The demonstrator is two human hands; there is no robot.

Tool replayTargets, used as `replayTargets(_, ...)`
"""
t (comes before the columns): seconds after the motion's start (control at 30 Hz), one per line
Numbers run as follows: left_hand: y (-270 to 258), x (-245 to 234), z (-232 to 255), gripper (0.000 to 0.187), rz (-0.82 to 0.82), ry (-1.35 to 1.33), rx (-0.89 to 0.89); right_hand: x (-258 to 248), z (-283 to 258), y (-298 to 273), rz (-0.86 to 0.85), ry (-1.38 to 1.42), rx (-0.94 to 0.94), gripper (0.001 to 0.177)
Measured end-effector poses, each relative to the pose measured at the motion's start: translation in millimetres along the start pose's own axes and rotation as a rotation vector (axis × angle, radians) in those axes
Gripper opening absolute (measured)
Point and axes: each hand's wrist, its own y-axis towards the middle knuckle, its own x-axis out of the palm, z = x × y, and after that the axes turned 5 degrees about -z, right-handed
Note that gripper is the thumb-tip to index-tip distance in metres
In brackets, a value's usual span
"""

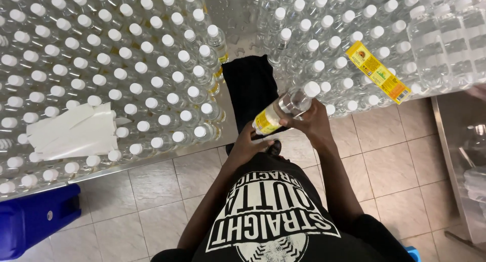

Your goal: Manually applying adhesive labels to plastic water bottles at a production workstation.

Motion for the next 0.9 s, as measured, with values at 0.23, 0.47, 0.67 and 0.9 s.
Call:
replayTargets(0.23,68,-2,-73,0.072,0.166,0.659,0.111,56,72,84,-0.038,-0.179,-0.172,0.085)
replayTargets(0.47,61,19,-112,0.097,-0.009,0.69,-0.093,117,117,139,-0.185,-0.281,-0.102,0.085)
replayTargets(0.67,16,0,-140,0.091,0.087,0.572,-0.053,124,130,150,-0.447,-0.352,-0.164,0.077)
replayTargets(0.9,-5,-20,-106,0.057,0.165,0.394,-0.067,110,163,148,-0.488,-0.456,-0.208,0.061)
